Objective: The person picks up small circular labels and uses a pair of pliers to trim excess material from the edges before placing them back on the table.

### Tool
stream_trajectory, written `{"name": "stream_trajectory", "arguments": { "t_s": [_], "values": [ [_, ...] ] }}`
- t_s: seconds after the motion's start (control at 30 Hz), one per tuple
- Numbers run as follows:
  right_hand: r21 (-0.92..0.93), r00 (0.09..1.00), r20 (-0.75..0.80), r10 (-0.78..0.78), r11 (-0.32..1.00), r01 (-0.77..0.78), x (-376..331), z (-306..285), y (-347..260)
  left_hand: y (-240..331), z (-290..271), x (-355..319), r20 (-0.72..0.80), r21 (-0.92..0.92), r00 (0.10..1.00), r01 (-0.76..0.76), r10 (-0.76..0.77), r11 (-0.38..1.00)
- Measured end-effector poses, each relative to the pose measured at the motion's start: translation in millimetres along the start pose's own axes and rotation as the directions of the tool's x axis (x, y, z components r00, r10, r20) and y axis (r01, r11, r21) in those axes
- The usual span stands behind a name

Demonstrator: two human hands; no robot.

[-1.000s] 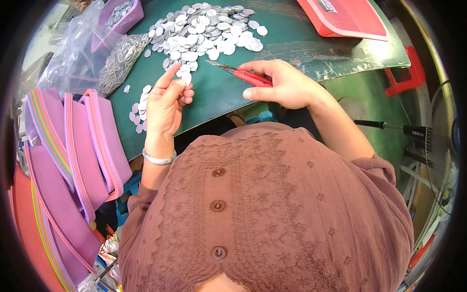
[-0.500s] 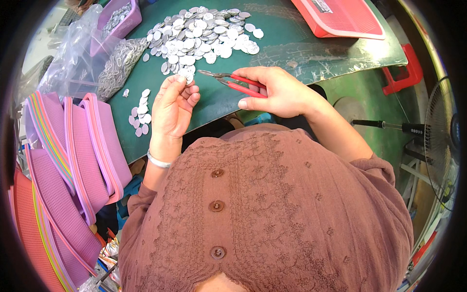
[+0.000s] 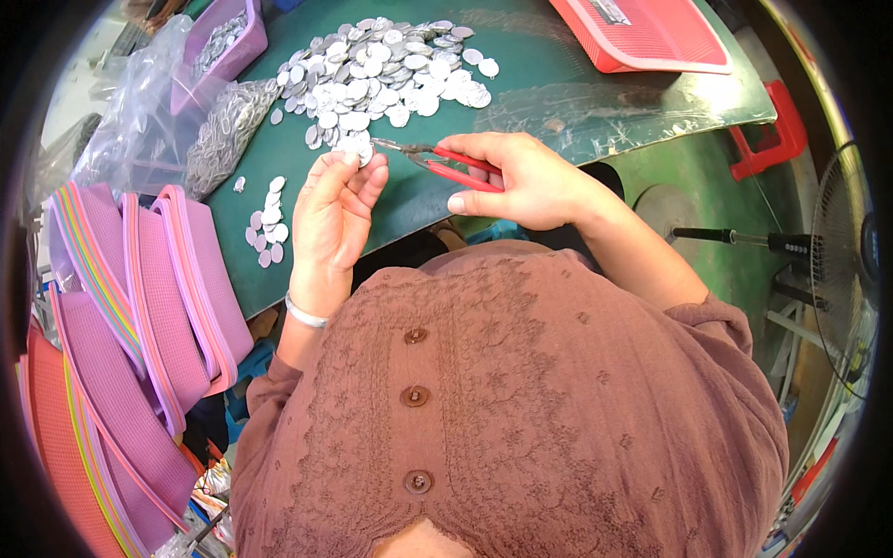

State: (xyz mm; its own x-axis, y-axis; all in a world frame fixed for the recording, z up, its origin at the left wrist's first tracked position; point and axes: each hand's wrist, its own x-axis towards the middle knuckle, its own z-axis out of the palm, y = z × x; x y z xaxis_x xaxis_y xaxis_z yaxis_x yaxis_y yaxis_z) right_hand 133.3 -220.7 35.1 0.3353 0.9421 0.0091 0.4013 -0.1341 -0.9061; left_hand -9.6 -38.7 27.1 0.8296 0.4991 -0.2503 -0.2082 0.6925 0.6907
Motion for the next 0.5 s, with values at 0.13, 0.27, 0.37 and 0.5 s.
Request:
{"name": "stream_trajectory", "arguments": {
  "t_s": [0.13, 0.27, 0.37, 0.5],
  "values": [
    [0.058, 0.999, -0.006, 0.038, 0.998, -0.037, -2, -3, -3, -1, -4, 1, 0.013, 0.008, 0.999, 0.049, -0.049, 0.999],
    [0.113, 0.996, -0.038, 0.075, 0.991, -0.070, -5, -11, -5, -2, -2, 3, 0.002, 0.022, 0.998, 0.063, -0.063, 0.998],
    [0.131, 0.995, -0.036, 0.095, 0.987, -0.089, -6, -14, -3, -4, 3, 3, -0.014, 0.032, 0.998, 0.064, -0.063, 0.997],
    [0.168, 0.992, -0.023, 0.123, 0.979, -0.117, -8, -18, 0, -7, 2, 5, 0.001, 0.054, 0.997, 0.075, -0.076, 0.996]
  ]
}}
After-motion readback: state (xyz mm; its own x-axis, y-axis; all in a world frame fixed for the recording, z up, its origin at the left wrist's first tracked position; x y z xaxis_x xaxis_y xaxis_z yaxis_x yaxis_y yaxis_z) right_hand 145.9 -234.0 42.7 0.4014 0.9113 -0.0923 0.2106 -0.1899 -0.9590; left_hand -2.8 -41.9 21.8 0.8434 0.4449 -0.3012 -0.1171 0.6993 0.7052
